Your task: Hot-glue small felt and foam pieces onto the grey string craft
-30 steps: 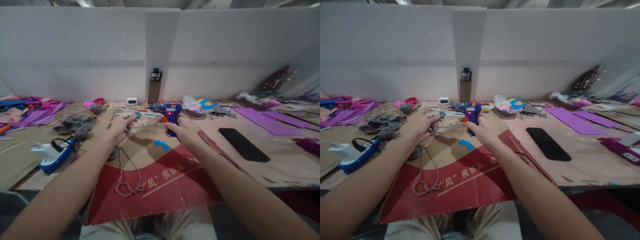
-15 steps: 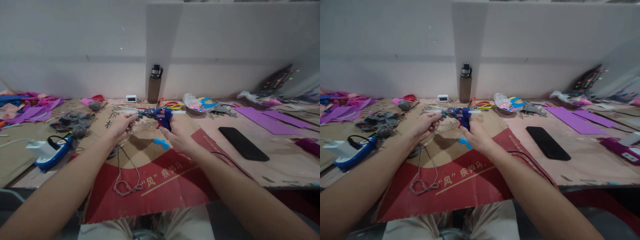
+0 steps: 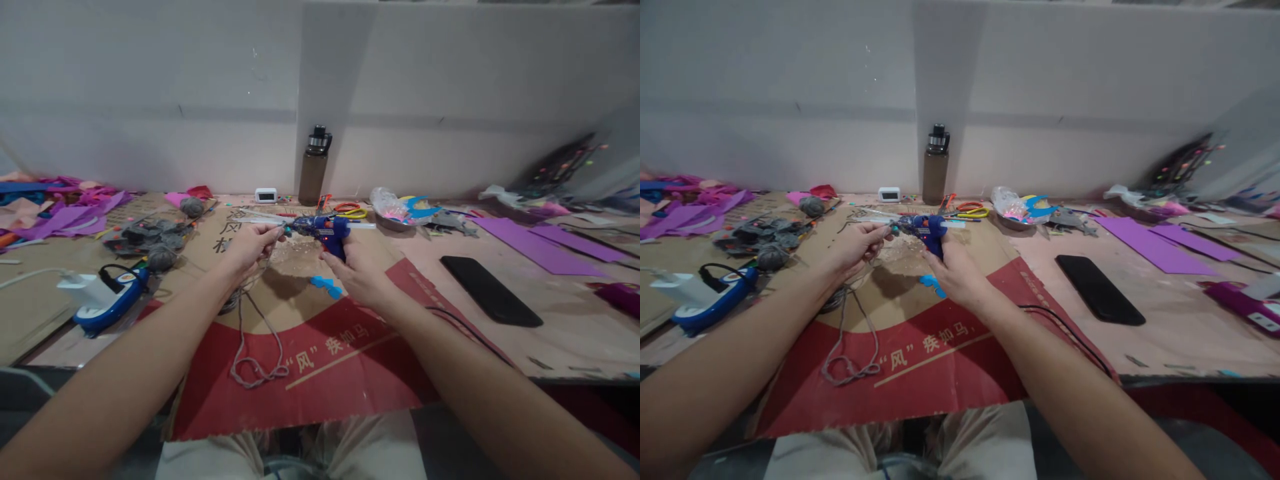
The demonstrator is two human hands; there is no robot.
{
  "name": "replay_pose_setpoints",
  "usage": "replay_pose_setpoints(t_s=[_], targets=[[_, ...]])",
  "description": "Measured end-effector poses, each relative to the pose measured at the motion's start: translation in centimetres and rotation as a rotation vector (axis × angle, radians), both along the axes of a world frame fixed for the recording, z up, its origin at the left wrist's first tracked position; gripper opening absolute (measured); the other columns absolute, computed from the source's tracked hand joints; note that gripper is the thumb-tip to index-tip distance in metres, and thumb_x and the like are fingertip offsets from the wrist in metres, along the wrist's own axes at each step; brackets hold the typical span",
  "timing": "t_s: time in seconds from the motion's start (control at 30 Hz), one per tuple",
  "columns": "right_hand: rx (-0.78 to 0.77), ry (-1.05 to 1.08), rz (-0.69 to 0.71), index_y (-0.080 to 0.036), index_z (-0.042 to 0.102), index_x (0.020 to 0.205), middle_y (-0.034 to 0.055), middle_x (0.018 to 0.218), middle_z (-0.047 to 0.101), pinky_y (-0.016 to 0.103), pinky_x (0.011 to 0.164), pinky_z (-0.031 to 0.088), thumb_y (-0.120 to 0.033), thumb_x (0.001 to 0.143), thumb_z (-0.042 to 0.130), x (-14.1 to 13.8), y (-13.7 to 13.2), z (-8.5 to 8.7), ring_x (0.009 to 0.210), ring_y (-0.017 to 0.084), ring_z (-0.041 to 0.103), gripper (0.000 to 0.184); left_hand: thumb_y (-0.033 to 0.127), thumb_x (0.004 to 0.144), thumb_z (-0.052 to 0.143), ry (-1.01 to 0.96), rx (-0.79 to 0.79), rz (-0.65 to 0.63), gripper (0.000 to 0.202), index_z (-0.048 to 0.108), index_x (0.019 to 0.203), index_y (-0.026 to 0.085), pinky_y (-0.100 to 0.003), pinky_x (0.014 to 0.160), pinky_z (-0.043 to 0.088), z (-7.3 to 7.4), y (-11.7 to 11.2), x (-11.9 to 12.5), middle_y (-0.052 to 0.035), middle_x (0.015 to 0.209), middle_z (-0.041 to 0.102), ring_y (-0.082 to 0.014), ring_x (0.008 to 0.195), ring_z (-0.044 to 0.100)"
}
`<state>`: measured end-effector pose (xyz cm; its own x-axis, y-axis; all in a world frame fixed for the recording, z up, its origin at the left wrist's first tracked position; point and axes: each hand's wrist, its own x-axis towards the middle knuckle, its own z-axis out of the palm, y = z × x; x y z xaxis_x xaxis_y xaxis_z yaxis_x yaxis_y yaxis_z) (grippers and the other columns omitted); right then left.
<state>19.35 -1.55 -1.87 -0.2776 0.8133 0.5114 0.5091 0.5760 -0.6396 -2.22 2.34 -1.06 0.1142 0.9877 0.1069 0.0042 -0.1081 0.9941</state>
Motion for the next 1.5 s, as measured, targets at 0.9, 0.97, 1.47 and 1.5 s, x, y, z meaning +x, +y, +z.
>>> replay_pose_setpoints(t_s=[0.9,0.97,1.47,1.5], targets=[[-0.050,0.023,0.065,-0.019,0.049,0.124,0.0121,0.128,0.055,0.044,0.101,0.038,-0.030,0.087,0.048,-0.5,-0.8,0.5,0.116,0.027,0.051,0.038,0.033,0.073,0.068,0.021,0.044,0.016,0.020,0.066,0.071,0.013,-0.020,0.039,0.018,0.0,-0.2,0.2,-0.0011,0.063,0.057,-0.0036,0.043,0.032],[-0.036,0.038,0.065,-0.019,0.048,0.125,0.0117,0.128,0.055,0.044,0.102,0.037,-0.029,0.088,0.047,-0.5,-0.8,0.5,0.116,0.026,0.051,0.039,0.033,0.073,0.068,0.026,0.049,0.013,0.019,0.067,0.072,0.013,-0.020,0.040,0.019,0.0,-0.2,0.1,-0.0010,0.063,0.057,-0.0037,0.044,0.032],[-0.232,0.229,0.042,-0.020,0.054,0.097,0.0044,0.079,0.059,0.034,0.065,0.046,-0.033,0.081,0.053,-0.5,-1.0,0.6,0.069,0.018,0.054,0.021,0.030,0.072,0.067,-0.033,0.024,0.063,0.019,0.062,0.068,0.013,-0.019,0.037,0.016,0.6,-0.4,0.1,0.0030,0.052,0.047,-0.0034,0.040,0.030],[-0.306,0.301,0.069,-0.020,0.054,0.093,0.0016,0.070,0.055,0.031,0.058,0.045,-0.033,0.081,0.053,-0.4,-0.9,0.6,0.060,0.015,0.051,0.019,0.029,0.073,0.066,-0.049,0.008,0.074,0.018,0.062,0.068,0.013,-0.018,0.037,0.016,0.6,-0.3,0.0,0.0022,0.055,0.050,-0.0032,0.040,0.031]])
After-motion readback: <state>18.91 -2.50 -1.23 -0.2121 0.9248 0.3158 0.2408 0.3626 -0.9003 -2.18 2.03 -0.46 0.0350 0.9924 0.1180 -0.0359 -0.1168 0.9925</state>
